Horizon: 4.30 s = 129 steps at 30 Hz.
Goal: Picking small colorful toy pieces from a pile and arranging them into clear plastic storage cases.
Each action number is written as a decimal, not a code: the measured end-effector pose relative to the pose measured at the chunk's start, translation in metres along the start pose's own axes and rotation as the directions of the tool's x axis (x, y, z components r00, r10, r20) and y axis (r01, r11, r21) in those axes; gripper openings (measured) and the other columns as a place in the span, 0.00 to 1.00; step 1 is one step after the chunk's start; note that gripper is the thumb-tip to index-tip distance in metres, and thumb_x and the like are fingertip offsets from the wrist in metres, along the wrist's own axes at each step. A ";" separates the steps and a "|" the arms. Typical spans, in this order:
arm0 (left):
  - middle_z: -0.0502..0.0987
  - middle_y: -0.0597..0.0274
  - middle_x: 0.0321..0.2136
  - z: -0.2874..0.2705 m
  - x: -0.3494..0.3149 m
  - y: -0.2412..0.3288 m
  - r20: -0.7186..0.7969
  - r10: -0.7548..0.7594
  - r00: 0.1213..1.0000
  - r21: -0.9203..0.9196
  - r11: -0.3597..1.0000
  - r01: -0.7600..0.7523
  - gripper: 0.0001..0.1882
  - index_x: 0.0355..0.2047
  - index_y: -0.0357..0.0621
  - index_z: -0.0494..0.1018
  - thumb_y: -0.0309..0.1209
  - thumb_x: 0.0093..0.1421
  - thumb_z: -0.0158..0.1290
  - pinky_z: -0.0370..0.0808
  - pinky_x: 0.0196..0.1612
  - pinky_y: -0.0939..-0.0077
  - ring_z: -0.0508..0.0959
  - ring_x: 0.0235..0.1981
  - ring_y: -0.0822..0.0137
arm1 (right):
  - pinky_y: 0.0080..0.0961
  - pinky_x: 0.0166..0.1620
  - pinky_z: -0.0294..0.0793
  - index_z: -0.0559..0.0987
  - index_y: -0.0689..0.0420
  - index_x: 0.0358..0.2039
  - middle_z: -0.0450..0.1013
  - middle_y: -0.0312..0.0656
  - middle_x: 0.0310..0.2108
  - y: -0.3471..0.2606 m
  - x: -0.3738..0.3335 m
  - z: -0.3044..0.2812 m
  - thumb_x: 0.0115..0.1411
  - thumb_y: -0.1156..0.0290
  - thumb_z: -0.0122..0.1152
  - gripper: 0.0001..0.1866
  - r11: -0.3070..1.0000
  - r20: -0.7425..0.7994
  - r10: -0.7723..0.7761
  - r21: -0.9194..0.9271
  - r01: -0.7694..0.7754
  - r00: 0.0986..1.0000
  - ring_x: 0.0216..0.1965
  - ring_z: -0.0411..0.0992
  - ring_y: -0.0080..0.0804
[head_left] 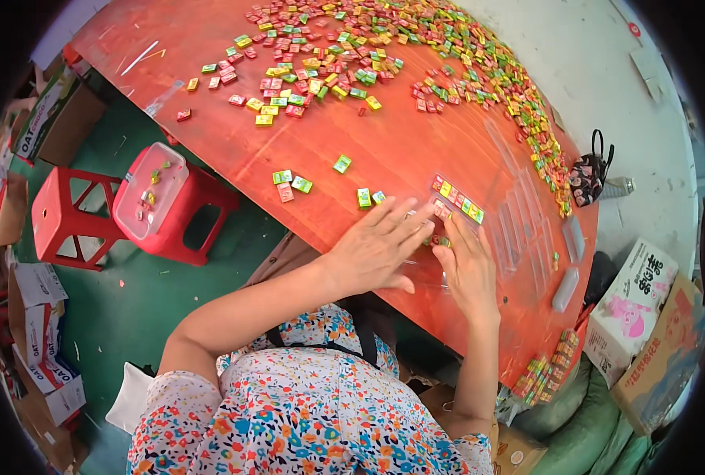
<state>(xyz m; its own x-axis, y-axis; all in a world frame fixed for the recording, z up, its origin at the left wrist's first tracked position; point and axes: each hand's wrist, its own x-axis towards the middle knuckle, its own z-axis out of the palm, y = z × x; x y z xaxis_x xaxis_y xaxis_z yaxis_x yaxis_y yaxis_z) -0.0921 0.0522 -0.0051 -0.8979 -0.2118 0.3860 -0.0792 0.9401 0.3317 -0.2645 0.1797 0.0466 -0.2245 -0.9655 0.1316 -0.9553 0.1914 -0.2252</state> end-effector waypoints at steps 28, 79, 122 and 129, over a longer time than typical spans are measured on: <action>0.54 0.54 0.69 -0.037 0.000 -0.139 -0.138 -0.464 0.875 0.257 0.836 0.484 0.29 0.65 0.55 0.63 0.49 0.66 0.47 0.44 0.66 0.28 0.51 0.71 0.47 | 0.76 0.64 0.39 0.58 0.36 0.69 0.45 0.44 0.73 -0.045 0.324 0.086 0.67 0.39 0.39 0.33 0.995 0.234 -0.095 -0.019 0.102 0.968 0.73 0.42 0.55; 0.71 0.63 0.32 -0.051 -0.072 -0.043 -0.322 -0.336 0.885 0.113 0.915 0.388 0.20 0.40 0.46 0.75 0.40 0.49 0.65 0.66 0.40 0.64 0.71 0.37 0.60 | 0.37 0.28 0.75 0.79 0.56 0.28 0.78 0.43 0.26 -0.096 0.049 0.053 0.58 0.65 0.65 0.09 0.990 -0.036 -0.032 0.133 0.036 0.999 0.25 0.77 0.42; 0.72 0.61 0.30 -0.054 -0.062 -0.034 -0.197 -0.423 0.884 0.008 0.901 0.433 0.13 0.33 0.45 0.74 0.36 0.52 0.63 0.76 0.30 0.65 0.77 0.35 0.60 | 0.35 0.45 0.67 0.79 0.55 0.42 0.73 0.36 0.38 -0.060 0.069 0.054 0.50 0.64 0.70 0.18 0.861 -0.107 -0.480 0.131 0.491 0.871 0.41 0.71 0.37; 0.73 0.59 0.32 -0.068 -0.061 -0.043 -0.133 -0.467 0.874 -0.124 0.883 0.452 0.19 0.44 0.45 0.76 0.36 0.53 0.63 0.77 0.33 0.64 0.77 0.36 0.58 | 0.35 0.45 0.68 0.80 0.55 0.40 0.74 0.38 0.38 -0.056 0.061 0.042 0.51 0.63 0.70 0.17 0.886 -0.145 -0.426 0.132 0.444 0.893 0.41 0.71 0.38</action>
<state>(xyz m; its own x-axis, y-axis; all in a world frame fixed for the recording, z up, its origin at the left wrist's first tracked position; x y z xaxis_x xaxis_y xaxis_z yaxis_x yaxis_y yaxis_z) -0.0042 0.0063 0.0154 -0.6907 -0.6593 0.2971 -0.4223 0.7012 0.5744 -0.2162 0.1023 0.0267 0.1788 -0.9182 0.3535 -0.9208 -0.2828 -0.2685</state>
